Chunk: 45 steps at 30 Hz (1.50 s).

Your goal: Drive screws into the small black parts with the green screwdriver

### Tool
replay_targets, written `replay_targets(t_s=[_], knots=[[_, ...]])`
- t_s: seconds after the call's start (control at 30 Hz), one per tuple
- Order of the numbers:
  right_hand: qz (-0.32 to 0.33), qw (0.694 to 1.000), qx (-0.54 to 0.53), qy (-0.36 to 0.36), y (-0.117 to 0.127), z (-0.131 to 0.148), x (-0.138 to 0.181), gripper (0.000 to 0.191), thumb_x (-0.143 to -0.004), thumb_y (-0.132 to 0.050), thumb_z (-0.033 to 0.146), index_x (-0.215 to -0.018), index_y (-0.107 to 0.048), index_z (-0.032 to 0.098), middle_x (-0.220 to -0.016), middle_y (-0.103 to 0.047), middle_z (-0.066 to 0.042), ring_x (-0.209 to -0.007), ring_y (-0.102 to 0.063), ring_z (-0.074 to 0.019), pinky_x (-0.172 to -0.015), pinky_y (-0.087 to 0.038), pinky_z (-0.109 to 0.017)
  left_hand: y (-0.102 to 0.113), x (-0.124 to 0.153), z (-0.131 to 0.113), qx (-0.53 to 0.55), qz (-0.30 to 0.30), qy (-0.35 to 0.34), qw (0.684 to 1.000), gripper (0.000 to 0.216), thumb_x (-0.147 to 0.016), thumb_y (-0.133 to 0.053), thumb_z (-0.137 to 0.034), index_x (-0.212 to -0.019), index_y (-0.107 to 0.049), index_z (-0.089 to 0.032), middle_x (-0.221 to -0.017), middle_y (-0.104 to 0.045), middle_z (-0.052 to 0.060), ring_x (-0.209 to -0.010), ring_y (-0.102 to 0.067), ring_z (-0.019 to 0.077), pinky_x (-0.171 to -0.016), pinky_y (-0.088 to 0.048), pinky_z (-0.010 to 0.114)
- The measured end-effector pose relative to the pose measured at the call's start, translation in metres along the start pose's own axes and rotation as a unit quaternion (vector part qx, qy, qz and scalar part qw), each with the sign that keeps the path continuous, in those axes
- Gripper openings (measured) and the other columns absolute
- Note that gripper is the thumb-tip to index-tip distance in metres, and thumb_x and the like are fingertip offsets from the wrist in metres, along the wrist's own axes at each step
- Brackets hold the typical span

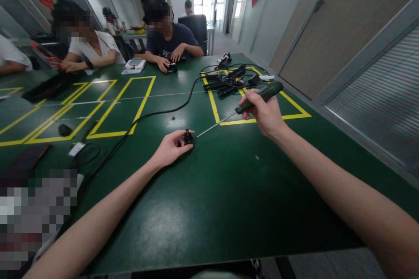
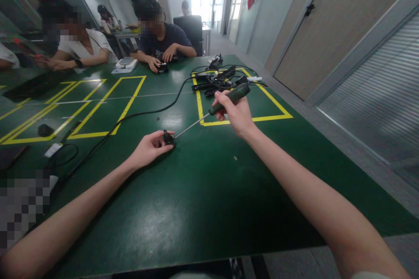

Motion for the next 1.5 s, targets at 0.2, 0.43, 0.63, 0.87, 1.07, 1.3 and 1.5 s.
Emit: replay_targets(t_s=[0.2,0.43,0.63,0.87,1.07,1.3,1.5], knots=[[0.019,1.000,0.015,0.001,-0.004,0.002,0.004,0.054,-0.072,-0.082,0.072,-0.068,-0.061,0.022,-0.057,-0.055,0.003,-0.046,-0.051,-0.0090,-0.046,-0.046,-0.026,0.002,0.001,-0.003,-0.027,-0.014,-0.029,0.999,0.041,-0.076,-0.087,-0.049,-0.102,-0.082,-0.018,-0.082,-0.066,0.002,-0.067,-0.050,0.0137,-0.061,-0.042,0.026],[0.030,0.999,0.013,-0.004,-0.003,0.000,0.003,0.052,-0.072,-0.084,0.069,-0.068,-0.062,0.022,-0.057,-0.057,0.003,-0.046,-0.052,-0.0088,-0.045,-0.046,-0.025,0.004,0.002,-0.003,-0.059,-0.028,-0.044,0.997,0.038,-0.077,-0.087,-0.050,-0.100,-0.083,-0.019,-0.078,-0.060,0.000,-0.065,-0.045,0.0132,-0.061,-0.039,0.026],[0.048,0.999,-0.001,-0.019,-0.004,-0.003,0.003,0.047,-0.073,-0.087,0.061,-0.069,-0.065,0.020,-0.060,-0.061,0.002,-0.047,-0.056,-0.0088,-0.047,-0.046,-0.024,0.004,0.001,-0.004,-0.065,-0.030,-0.056,0.996,0.035,-0.079,-0.085,-0.048,-0.100,-0.084,-0.020,-0.085,-0.062,0.001,-0.066,-0.047,0.0135,-0.063,-0.040,0.027],[0.101,0.994,-0.022,-0.031,-0.001,0.000,0.000,0.038,-0.069,-0.089,0.051,-0.070,-0.069,0.018,-0.064,-0.066,-0.001,-0.053,-0.061,-0.0114,-0.051,-0.051,-0.026,0.003,0.001,-0.007,-0.086,-0.016,-0.061,0.994,0.036,-0.082,-0.082,-0.051,-0.100,-0.083,-0.020,-0.086,-0.059,0.001,-0.067,-0.047,0.0141,-0.064,-0.040,0.028],[0.123,0.991,-0.019,-0.043,0.002,-0.007,-0.004,0.036,-0.070,-0.091,0.044,-0.074,-0.067,0.018,-0.056,-0.063,0.001,-0.047,-0.059,-0.0116,-0.048,-0.050,-0.026,0.002,0.004,-0.012,-0.136,-0.025,-0.070,0.988,0.030,-0.088,-0.075,-0.045,-0.100,-0.080,-0.018,-0.086,-0.060,0.001,-0.067,-0.049,0.0139,-0.063,-0.039,0.027],[0.101,0.992,-0.022,-0.077,0.001,-0.021,-0.003,0.044,-0.071,-0.090,0.053,-0.076,-0.062,0.020,-0.052,-0.057,0.005,-0.037,-0.048,-0.0069,-0.036,-0.035,-0.021,0.000,0.006,-0.014,-0.180,-0.043,-0.079,0.980,0.020,-0.085,-0.068,-0.032,-0.093,-0.080,-0.017,-0.084,-0.061,0.002,-0.067,-0.052,0.0141,-0.062,-0.039,0.027],[0.115,0.986,-0.041,-0.111,0.001,-0.019,-0.003,0.038,-0.064,-0.092,0.044,-0.077,-0.066,0.019,-0.056,-0.058,0.004,-0.047,-0.056,-0.0097,-0.045,-0.044,-0.023,0.001,0.006,-0.013,-0.160,-0.051,-0.078,0.983,0.022,-0.085,-0.069,-0.035,-0.093,-0.080,-0.018,-0.083,-0.061,0.001,-0.066,-0.051,0.0140,-0.063,-0.040,0.027]])
Point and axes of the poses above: each hand's wrist, its own x-axis away from the middle knuckle, its own y-axis out of the back of the hand, z = x × y, the point moved 4 cm from there along -x, towards the middle knuckle
